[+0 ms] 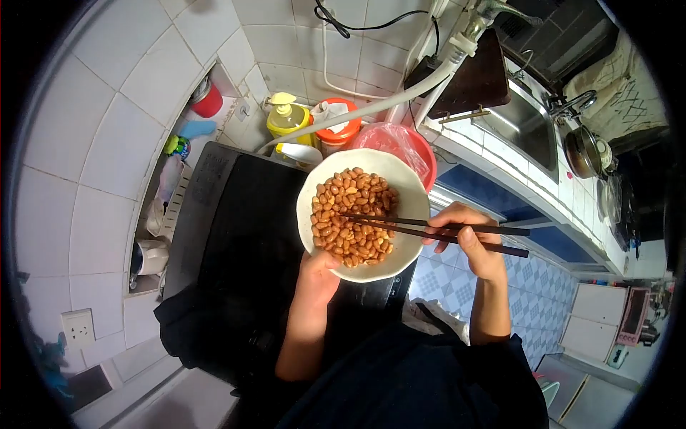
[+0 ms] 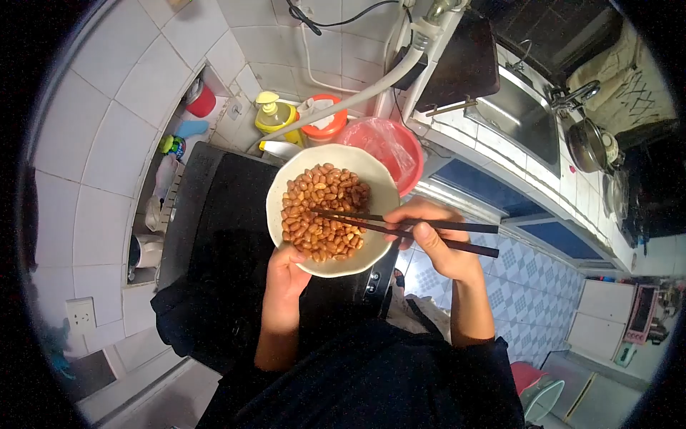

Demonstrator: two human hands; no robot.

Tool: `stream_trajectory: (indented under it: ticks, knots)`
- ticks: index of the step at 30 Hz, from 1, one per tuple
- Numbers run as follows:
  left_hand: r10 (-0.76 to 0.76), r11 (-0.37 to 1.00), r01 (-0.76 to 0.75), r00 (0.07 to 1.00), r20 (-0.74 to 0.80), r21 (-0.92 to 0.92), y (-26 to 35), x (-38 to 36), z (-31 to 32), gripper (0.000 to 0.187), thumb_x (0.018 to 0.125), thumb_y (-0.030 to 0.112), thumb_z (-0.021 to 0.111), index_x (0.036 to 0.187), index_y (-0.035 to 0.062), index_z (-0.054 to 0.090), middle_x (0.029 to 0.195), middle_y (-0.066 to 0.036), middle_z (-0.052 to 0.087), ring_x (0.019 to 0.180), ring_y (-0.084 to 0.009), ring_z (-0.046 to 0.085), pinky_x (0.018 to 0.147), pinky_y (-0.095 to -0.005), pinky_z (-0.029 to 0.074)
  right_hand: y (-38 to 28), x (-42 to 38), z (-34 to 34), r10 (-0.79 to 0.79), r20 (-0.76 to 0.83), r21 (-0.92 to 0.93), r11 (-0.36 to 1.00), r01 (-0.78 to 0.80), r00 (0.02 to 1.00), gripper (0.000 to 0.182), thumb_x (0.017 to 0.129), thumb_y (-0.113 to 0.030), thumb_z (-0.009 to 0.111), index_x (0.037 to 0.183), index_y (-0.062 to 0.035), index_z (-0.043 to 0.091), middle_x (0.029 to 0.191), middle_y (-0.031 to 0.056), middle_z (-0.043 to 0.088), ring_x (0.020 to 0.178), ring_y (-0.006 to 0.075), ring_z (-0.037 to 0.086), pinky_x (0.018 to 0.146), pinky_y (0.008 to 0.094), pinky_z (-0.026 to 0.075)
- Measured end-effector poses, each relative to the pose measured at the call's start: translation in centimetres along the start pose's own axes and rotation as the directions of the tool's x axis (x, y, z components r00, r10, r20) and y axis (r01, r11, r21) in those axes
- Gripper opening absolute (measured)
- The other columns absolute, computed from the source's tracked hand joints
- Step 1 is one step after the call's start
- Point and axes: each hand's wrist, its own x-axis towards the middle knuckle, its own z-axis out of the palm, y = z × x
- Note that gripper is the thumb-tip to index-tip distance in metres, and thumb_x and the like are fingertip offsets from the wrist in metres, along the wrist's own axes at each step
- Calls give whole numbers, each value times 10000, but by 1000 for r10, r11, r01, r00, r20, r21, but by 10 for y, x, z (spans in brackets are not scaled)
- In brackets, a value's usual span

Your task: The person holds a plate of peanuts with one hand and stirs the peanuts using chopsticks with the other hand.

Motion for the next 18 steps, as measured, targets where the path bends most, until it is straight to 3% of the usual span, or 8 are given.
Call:
stream_trajectory:
  ticks: [10,18]
  knots:
    - [14,1000,-14,1000,6,-1,1,-1,2,658,585,35,401,1227,-60,299,1200,-168,414,1117,-281,416,955,-411,333,2,10,-1,-9,99,-23,1000,11,995,409,886,-323,447,1000,55,551,880,146,573,784,185,605,612,248,490]
    - [9,1000,-9,1000,15,-4,1,0,1,658,585,30,401,1228,-61,292,1199,-162,416,1113,-274,418,951,-407,334,3,13,2,12,87,8,1000,-13,996,403,888,-308,444,1003,66,537,873,151,571,792,199,611,664,269,510]
